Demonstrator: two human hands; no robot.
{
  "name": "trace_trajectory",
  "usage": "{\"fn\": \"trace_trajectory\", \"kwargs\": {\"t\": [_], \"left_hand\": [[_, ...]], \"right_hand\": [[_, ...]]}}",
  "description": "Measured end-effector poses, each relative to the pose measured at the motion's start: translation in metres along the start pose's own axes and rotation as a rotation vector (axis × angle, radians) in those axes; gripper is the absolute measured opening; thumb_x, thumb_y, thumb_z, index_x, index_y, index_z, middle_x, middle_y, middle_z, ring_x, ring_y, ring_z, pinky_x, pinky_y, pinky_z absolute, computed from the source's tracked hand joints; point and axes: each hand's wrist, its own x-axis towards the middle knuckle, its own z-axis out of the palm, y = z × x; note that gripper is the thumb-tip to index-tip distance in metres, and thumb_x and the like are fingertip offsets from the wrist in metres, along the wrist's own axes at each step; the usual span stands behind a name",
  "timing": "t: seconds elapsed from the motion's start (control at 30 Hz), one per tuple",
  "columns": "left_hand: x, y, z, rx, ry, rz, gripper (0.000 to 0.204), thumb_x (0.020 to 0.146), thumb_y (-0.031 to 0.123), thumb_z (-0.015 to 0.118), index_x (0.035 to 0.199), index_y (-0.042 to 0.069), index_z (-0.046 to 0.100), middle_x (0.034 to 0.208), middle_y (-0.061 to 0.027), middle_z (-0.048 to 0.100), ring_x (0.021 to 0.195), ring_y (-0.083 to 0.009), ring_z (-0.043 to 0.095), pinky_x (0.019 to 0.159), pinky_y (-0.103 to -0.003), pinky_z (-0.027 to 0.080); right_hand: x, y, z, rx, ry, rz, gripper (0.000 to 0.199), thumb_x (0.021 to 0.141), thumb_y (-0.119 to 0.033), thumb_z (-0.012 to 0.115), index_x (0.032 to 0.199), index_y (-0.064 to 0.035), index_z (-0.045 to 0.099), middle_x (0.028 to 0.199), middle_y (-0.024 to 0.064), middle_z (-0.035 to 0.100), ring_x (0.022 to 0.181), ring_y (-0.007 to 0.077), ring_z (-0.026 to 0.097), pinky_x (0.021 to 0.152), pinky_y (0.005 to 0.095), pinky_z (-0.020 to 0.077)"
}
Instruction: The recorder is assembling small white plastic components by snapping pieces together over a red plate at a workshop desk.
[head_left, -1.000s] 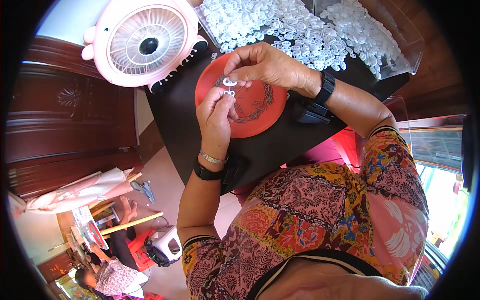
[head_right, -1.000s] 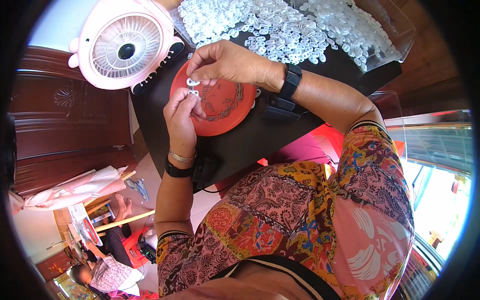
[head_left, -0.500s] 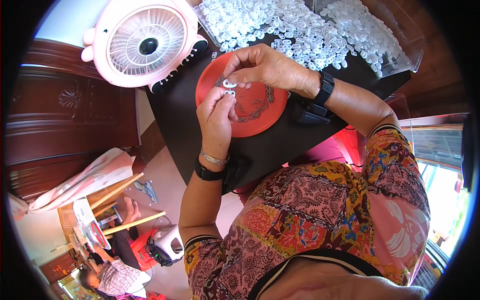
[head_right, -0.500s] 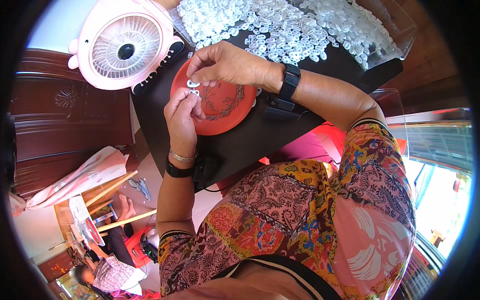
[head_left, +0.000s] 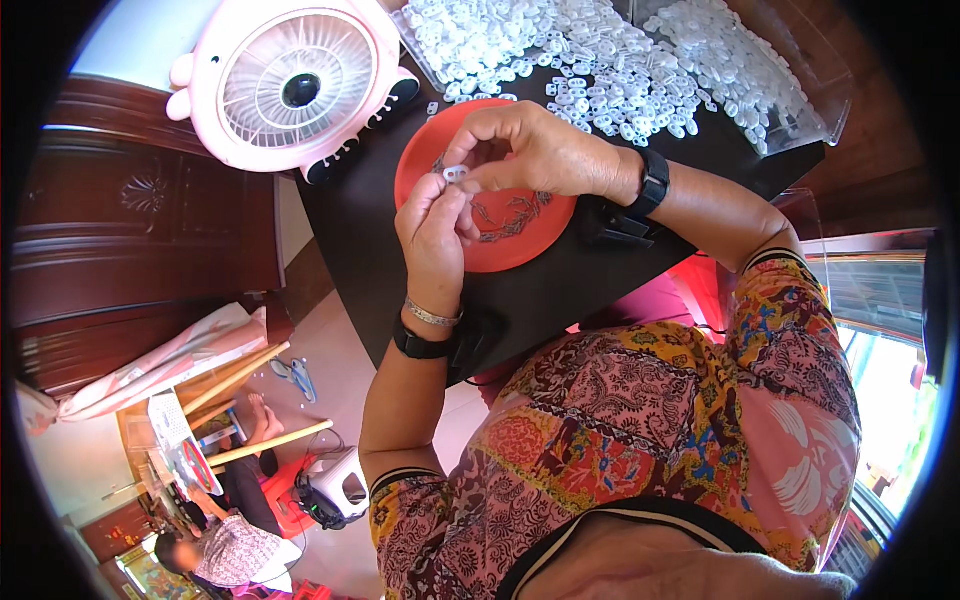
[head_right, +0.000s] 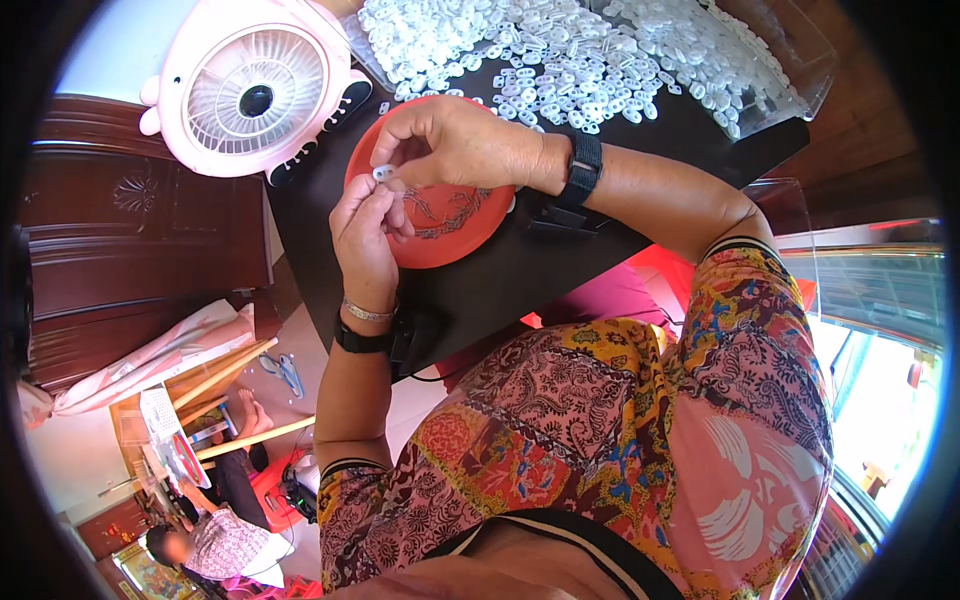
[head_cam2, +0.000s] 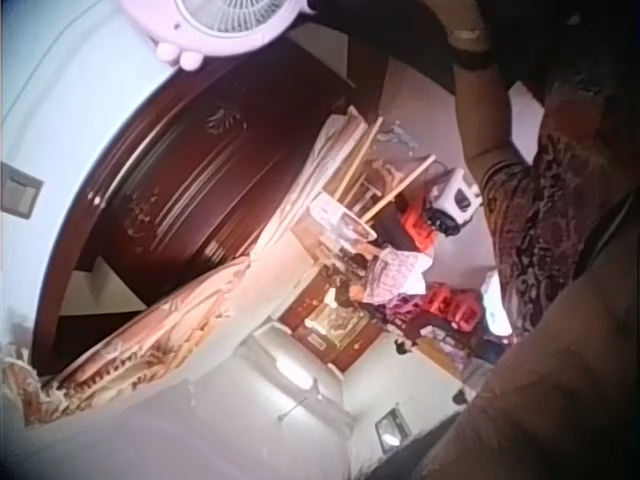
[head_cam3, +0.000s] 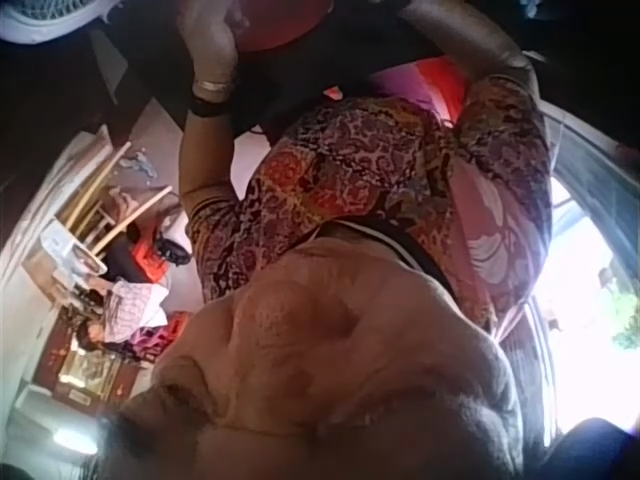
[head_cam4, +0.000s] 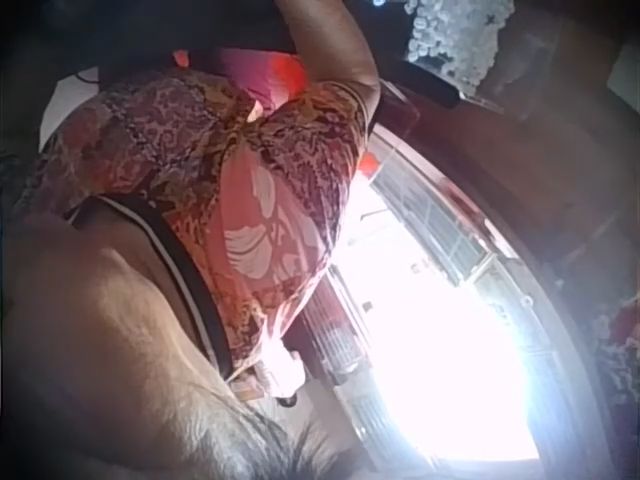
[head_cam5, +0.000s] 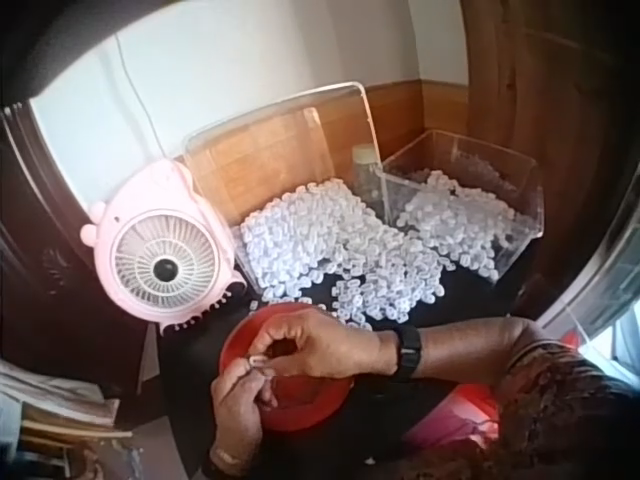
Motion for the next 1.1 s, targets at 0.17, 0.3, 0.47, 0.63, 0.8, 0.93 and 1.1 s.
{"fn": "trace_trajectory", "kwargs": {"t": [0.17, 0.3, 0.47, 0.63, 0.8, 0.93, 1.1], "left_hand": [[-0.0003, 0.0025, 0.0019, -0.104, 0.018, -0.069, 0.02, 0.09, 0.015, 0.044, 0.091, -0.001, 0.057, 0.064, -0.0034, 0.05, 0.053, -0.0124, 0.05, 0.048, -0.022, 0.037], [0.0001, 0.0014, 0.001, -0.189, -0.014, -0.081, 0.025, 0.091, 0.018, 0.045, 0.097, -0.002, 0.059, 0.064, -0.0035, 0.053, 0.052, -0.0121, 0.051, 0.047, -0.022, 0.038], [0.0014, 0.0004, -0.0002, -0.246, -0.037, -0.085, 0.026, 0.091, 0.021, 0.046, 0.096, -0.001, 0.061, 0.064, -0.0032, 0.055, 0.051, -0.0108, 0.052, 0.047, -0.021, 0.039], [0.0002, 0.0025, 0.0058, -0.165, 0.045, -0.074, 0.026, 0.092, 0.021, 0.046, 0.094, 0.0, 0.061, 0.064, -0.004, 0.057, 0.05, -0.011, 0.052, 0.046, -0.021, 0.039], [0.0001, -0.0009, 0.0024, -0.175, 0.022, -0.077, 0.025, 0.092, 0.019, 0.045, 0.092, 0.0, 0.062, 0.065, -0.0043, 0.058, 0.052, -0.011, 0.053, 0.047, -0.021, 0.04], [0.0009, -0.0029, 0.002, -0.167, -0.001, -0.025, 0.026, 0.092, 0.018, 0.044, 0.09, 0.0, 0.062, 0.065, -0.0041, 0.058, 0.053, -0.011, 0.054, 0.048, -0.021, 0.04], [0.0006, -0.0038, 0.0032, -0.148, -0.005, 0.019, 0.026, 0.092, 0.018, 0.044, 0.089, -0.001, 0.062, 0.063, -0.0039, 0.056, 0.053, -0.0113, 0.053, 0.049, -0.022, 0.04]], "right_hand": [[-0.0017, -0.0001, 0.0045, -0.113, 0.025, -0.11, 0.025, 0.077, 0.0, 0.071, 0.1, -0.0011, 0.061, 0.091, 0.0042, 0.062, 0.084, 0.0122, 0.062, 0.075, 0.0264, 0.0514], [-0.0015, -0.0016, 0.0032, -0.248, 0.004, -0.171, 0.026, 0.075, 0.0, 0.072, 0.099, -0.0025, 0.061, 0.089, 0.0066, 0.062, 0.083, 0.0161, 0.064, 0.073, 0.0277, 0.052], [-0.0016, -0.0038, 0.0038, -0.292, -0.02, -0.187, 0.026, 0.075, -0.001, 0.072, 0.099, -0.0019, 0.061, 0.09, 0.0072, 0.061, 0.083, 0.0188, 0.064, 0.073, 0.029, 0.052], [-0.0044, -0.0071, 0.0097, -0.582, 0.038, -0.315, 0.032, 0.073, -0.01, 0.072, 0.102, -0.0032, 0.06, 0.091, 0.0101, 0.061, 0.085, 0.0266, 0.063, 0.074, 0.0346, 0.0519], [-0.0056, -0.0043, 0.0091, -0.722, 0.035, -0.395, 0.033, 0.073, -0.011, 0.069, 0.103, -0.0038, 0.059, 0.092, 0.0111, 0.061, 0.086, 0.0297, 0.062, 0.075, 0.0372, 0.0516], [-0.0061, -0.0025, 0.0085, -0.742, 0.039, -0.429, 0.03, 0.075, -0.012, 0.068, 0.102, -0.0031, 0.059, 0.091, 0.0111, 0.063, 0.084, 0.0302, 0.063, 0.073, 0.0373, 0.0522], [-0.0065, -0.004, 0.0059, -0.743, 0.012, -0.411, 0.027, 0.077, -0.013, 0.068, 0.1, -0.0031, 0.059, 0.088, 0.0109, 0.064, 0.08, 0.0307, 0.064, 0.07, 0.0367, 0.0528]]}}
